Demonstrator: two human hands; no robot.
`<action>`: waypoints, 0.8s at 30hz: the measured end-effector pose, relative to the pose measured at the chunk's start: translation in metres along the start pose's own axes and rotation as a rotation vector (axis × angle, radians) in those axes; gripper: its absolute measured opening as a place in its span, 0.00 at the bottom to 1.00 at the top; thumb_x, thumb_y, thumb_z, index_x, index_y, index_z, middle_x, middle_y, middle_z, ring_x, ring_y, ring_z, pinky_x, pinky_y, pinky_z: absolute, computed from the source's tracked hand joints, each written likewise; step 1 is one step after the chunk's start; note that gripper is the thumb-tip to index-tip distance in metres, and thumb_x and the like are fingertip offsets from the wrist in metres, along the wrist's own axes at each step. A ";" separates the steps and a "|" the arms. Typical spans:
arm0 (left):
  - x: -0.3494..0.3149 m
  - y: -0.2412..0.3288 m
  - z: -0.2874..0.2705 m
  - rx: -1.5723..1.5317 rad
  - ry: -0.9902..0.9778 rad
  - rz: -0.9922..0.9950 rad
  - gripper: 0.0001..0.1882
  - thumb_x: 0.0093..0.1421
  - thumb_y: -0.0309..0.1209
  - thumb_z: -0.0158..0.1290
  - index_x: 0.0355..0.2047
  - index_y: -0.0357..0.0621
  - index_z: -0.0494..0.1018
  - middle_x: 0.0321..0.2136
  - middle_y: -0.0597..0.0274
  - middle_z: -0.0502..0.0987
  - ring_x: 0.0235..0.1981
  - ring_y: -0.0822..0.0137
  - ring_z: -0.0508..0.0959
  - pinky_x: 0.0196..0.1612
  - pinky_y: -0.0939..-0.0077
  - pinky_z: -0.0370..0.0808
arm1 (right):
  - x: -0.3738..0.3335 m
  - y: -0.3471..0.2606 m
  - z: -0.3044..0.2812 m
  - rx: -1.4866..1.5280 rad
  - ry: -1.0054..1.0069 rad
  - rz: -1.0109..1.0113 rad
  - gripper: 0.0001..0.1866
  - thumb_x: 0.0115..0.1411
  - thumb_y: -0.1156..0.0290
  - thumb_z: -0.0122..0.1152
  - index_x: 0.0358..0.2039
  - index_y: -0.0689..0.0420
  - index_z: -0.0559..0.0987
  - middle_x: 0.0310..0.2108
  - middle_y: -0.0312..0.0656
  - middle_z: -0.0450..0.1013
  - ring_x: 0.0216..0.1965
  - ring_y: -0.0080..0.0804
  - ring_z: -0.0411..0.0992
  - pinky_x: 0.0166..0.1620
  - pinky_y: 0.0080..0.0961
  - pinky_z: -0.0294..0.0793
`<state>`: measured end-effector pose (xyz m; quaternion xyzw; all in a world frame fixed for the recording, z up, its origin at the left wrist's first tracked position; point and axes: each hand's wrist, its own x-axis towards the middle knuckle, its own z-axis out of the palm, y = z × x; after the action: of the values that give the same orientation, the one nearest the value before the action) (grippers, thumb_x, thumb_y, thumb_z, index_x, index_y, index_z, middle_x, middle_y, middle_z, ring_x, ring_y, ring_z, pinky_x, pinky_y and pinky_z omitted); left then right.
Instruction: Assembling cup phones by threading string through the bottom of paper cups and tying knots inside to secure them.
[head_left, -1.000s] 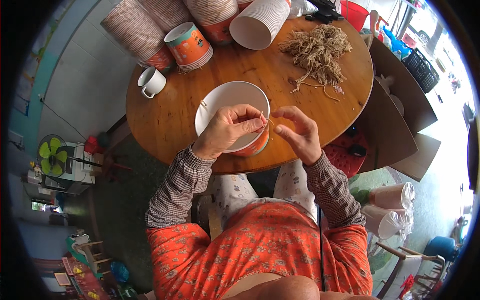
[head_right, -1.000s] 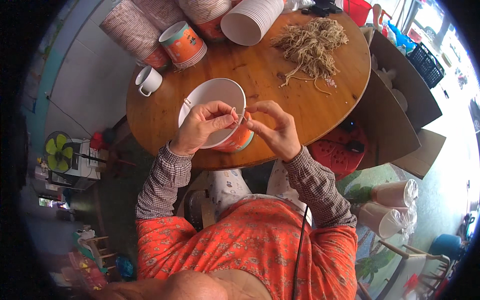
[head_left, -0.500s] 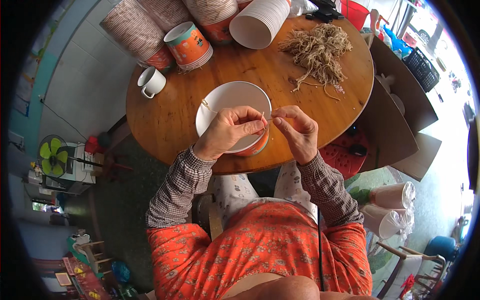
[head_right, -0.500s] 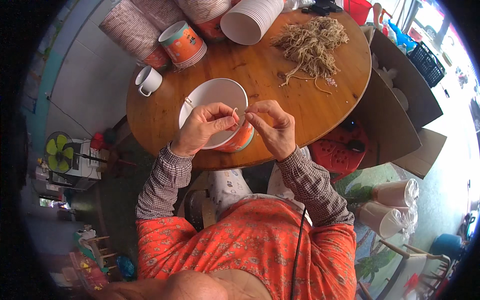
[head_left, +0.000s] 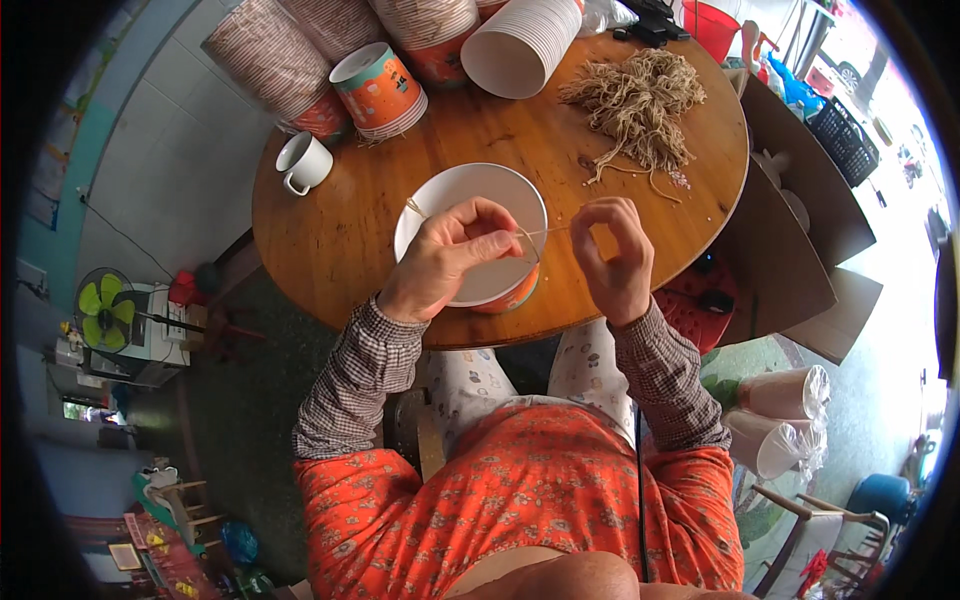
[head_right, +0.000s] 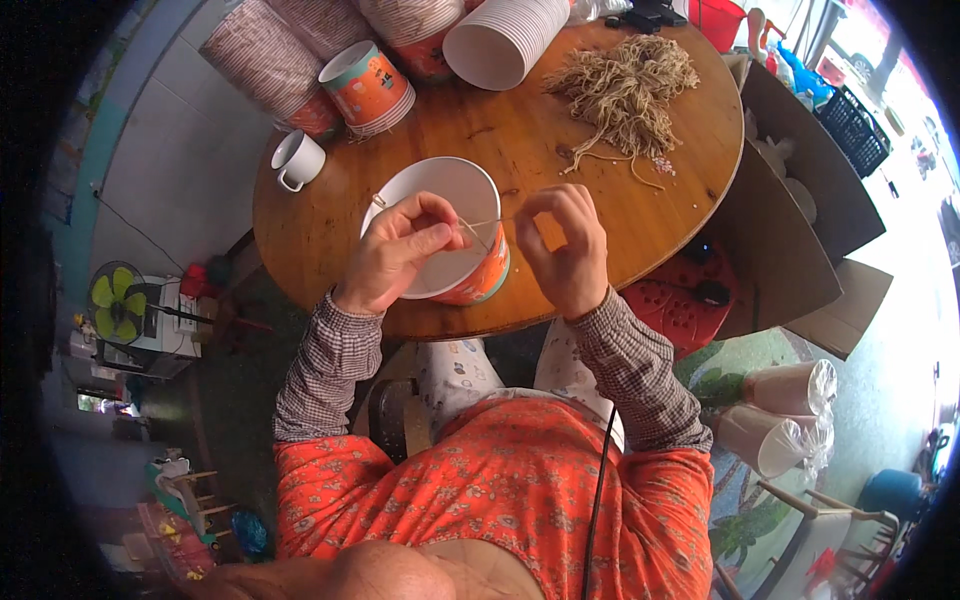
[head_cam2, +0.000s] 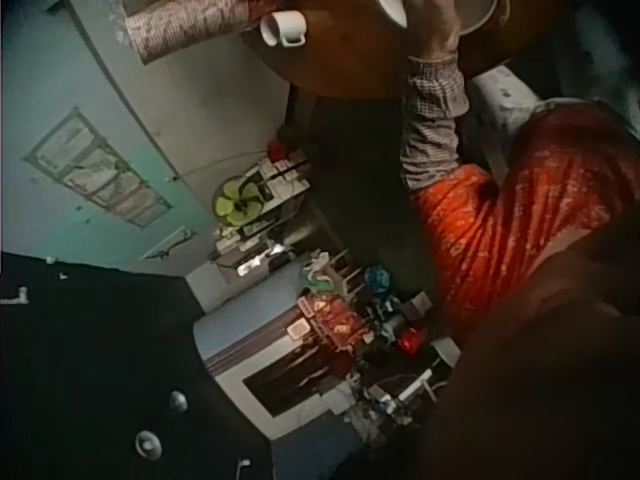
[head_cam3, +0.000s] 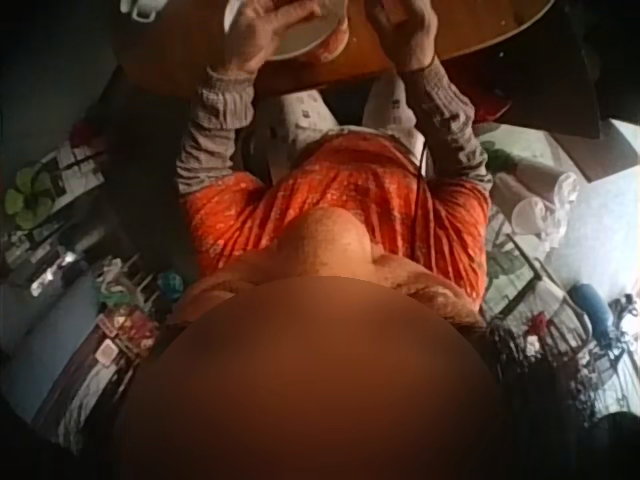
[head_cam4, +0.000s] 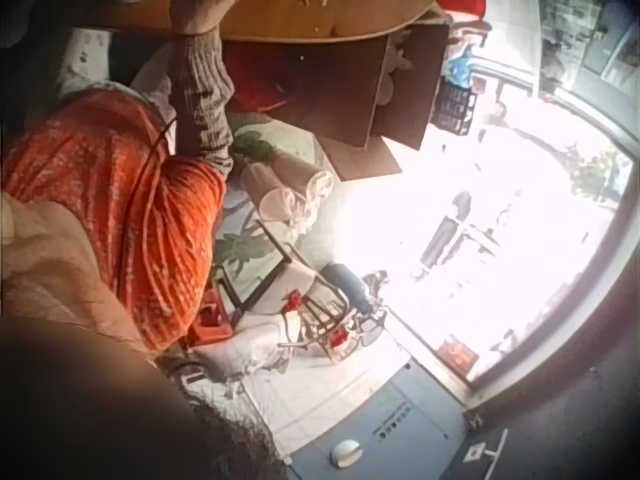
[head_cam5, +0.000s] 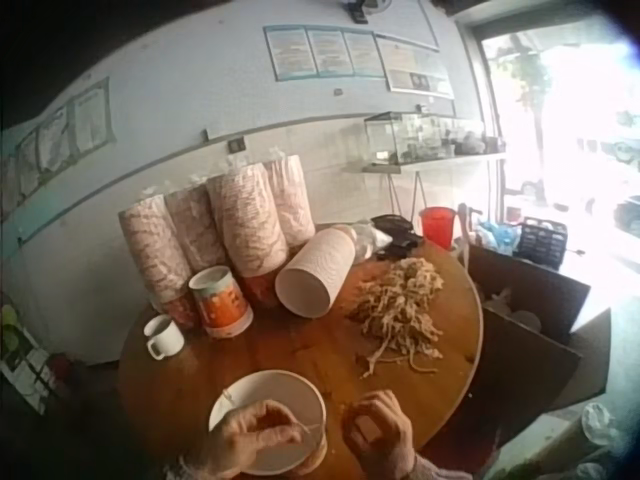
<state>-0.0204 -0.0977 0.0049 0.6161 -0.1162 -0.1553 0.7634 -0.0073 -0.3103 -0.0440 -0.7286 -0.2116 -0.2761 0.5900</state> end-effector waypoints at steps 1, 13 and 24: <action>0.000 0.001 0.002 -0.001 0.001 0.001 0.08 0.61 0.24 0.54 0.41 0.37 0.71 0.36 0.63 0.77 0.39 0.75 0.76 0.47 0.80 0.74 | 0.000 -0.004 -0.003 -0.119 -0.033 -0.148 0.08 0.49 0.80 0.63 0.30 0.60 0.75 0.32 0.42 0.71 0.38 0.40 0.70 0.43 0.29 0.70; -0.007 -0.004 0.024 0.327 0.133 0.256 0.11 0.60 0.24 0.56 0.42 0.37 0.69 0.36 0.64 0.77 0.39 0.75 0.77 0.44 0.81 0.73 | 0.014 -0.033 0.015 0.196 -0.157 0.057 0.05 0.57 0.76 0.60 0.35 0.58 0.76 0.33 0.38 0.72 0.33 0.29 0.70 0.38 0.26 0.72; -0.017 0.023 -0.048 0.416 -0.223 0.212 0.05 0.63 0.25 0.53 0.39 0.39 0.70 0.32 0.66 0.74 0.37 0.75 0.76 0.44 0.79 0.73 | 0.000 -0.043 0.038 0.333 -0.570 0.226 0.08 0.63 0.72 0.54 0.41 0.60 0.74 0.31 0.45 0.77 0.32 0.33 0.77 0.36 0.27 0.75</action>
<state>-0.0165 -0.0433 0.0175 0.7233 -0.2928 -0.1143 0.6148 -0.0283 -0.2643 -0.0177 -0.6888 -0.3281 0.0440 0.6449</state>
